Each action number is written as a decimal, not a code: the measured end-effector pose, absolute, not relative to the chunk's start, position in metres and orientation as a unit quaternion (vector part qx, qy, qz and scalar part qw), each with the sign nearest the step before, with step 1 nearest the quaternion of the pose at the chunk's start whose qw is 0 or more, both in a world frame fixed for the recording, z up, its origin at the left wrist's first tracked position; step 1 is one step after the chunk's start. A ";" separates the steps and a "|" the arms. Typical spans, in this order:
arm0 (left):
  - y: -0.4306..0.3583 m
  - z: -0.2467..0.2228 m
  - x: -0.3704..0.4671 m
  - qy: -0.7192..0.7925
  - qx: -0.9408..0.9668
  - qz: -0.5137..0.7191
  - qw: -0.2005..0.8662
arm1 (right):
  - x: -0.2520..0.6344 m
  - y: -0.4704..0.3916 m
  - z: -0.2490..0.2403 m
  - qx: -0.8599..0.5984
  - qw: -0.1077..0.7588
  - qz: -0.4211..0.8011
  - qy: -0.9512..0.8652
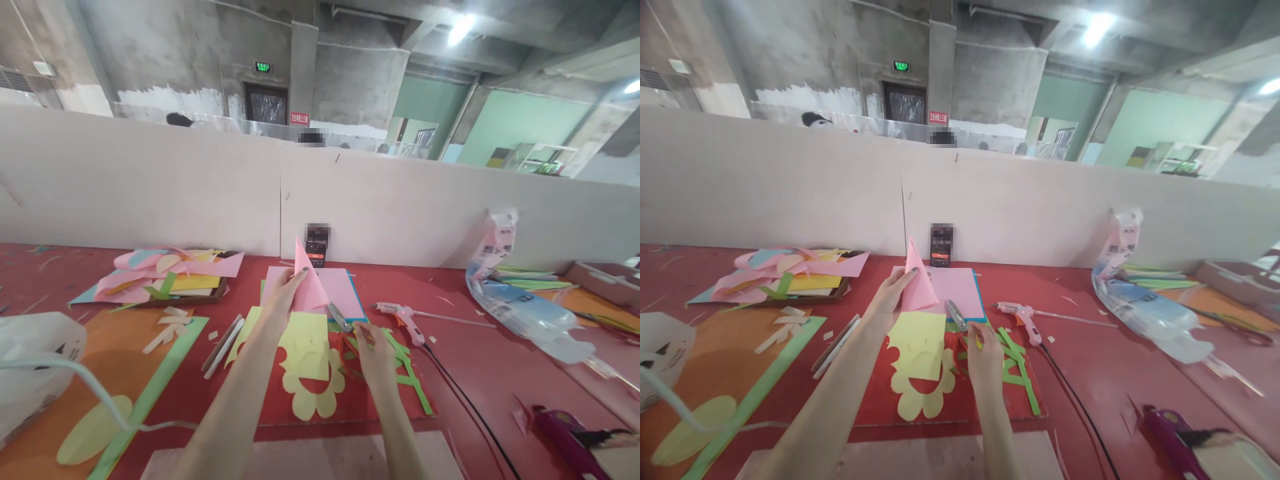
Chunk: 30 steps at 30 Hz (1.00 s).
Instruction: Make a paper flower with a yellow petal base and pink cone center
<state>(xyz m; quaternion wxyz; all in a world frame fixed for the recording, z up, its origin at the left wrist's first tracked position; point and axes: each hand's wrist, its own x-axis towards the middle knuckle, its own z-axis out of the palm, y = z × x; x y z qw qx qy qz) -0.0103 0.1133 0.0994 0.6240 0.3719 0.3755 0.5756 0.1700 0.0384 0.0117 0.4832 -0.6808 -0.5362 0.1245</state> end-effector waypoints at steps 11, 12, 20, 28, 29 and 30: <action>0.102 0.109 -0.013 0.409 0.452 0.538 0.582 | 0.127 0.084 0.109 -0.490 0.586 0.405 -0.502; 0.103 0.107 -0.013 0.418 0.464 0.534 0.570 | 0.122 0.088 0.114 -0.482 0.586 0.420 -0.498; 0.113 0.094 -0.009 0.448 0.574 0.512 0.456 | 0.105 0.095 0.097 -0.406 0.513 0.584 -0.481; 0.105 0.098 0.003 0.362 0.598 0.525 0.486 | 0.120 0.110 0.086 -0.373 0.585 0.614 -0.375; 0.105 0.099 0.002 0.360 0.592 0.540 0.478 | 0.123 0.111 0.088 -0.372 0.594 0.614 -0.363; 0.105 0.101 0.000 0.362 0.596 0.550 0.459 | 0.126 0.111 0.090 -0.366 0.605 0.613 -0.352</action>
